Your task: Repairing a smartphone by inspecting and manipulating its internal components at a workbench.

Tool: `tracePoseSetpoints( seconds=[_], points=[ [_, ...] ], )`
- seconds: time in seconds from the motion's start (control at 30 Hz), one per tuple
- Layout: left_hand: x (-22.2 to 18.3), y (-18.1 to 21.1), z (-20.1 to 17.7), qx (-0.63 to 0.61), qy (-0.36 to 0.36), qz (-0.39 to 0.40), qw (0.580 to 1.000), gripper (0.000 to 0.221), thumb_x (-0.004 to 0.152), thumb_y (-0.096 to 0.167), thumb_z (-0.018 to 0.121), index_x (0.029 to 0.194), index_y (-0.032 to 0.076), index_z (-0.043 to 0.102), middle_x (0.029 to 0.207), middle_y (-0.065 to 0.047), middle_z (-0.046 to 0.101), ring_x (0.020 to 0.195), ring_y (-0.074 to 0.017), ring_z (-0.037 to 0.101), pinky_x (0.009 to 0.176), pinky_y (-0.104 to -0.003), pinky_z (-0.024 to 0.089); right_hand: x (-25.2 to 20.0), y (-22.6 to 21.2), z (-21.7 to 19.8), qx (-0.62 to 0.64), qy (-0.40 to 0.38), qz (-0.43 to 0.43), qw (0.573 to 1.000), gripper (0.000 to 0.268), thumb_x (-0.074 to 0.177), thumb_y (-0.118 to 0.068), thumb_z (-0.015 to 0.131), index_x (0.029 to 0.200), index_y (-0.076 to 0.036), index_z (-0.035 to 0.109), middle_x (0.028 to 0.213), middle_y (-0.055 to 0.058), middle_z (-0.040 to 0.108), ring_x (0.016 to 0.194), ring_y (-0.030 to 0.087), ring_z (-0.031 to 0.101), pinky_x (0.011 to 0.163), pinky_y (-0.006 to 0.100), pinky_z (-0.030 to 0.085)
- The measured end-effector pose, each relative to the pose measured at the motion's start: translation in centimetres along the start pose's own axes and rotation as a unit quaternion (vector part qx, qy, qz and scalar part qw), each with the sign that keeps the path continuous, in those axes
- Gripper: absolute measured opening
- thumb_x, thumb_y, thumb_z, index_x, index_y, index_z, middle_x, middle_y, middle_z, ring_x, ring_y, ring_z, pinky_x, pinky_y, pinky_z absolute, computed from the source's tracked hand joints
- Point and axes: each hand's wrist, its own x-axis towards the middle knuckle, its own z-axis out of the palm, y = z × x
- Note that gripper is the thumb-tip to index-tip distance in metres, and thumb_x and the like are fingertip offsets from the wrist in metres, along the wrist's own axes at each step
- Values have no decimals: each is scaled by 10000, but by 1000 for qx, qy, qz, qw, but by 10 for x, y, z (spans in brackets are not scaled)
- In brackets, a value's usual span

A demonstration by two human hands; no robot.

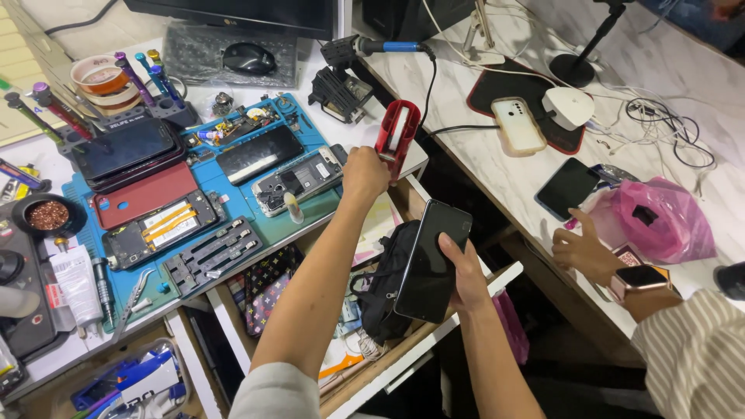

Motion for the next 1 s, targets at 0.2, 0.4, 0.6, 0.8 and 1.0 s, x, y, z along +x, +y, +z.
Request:
tracePoseSetpoints(
  seconds=[0.2,0.4,0.6,0.8,1.0],
  points=[
    [-31,-20,-2,-29,-69,-32,997,205,859,150,690,909,-40,750,760,-153,673,602,-332,717,595,-444,611,-13,-18,18,6,3,-1,1000,560,948,-213,627,1453,-12,490,1330,266,633,1194,386,639,1011,571,487],
    [-128,25,-87,-257,-177,-8,950,209,911,228,701,995,38,731,479,-82,543,475,-178,621,530,-264,488,-31,-43,39,30,-26,4,999,575,927,-212,617,1431,23,475,1380,320,590,1261,421,599,1048,609,456],
    [-180,6,-123,-366,-200,56,907,101,912,107,723,878,12,721,784,-101,629,476,-141,593,500,-269,506,-45,-50,78,77,-199,-45,976,499,958,-255,620,1360,27,533,1444,366,514,1386,461,444,1088,597,397],
    [-192,-8,-128,-313,-143,108,933,128,923,106,729,904,-20,740,840,-122,622,434,-135,540,448,-291,461,-50,-15,62,82,-262,-61,960,540,957,-288,621,1365,53,526,1459,413,460,1405,484,398,1100,590,344],
    [-213,-9,-126,-399,-64,6,915,515,744,258,905,1173,33,727,932,-107,676,602,-188,697,525,-277,573,-52,-22,84,138,-301,-81,940,478,992,-319,564,1332,14,518,1490,405,410,1184,444,521,921,504,466]
  ],
)
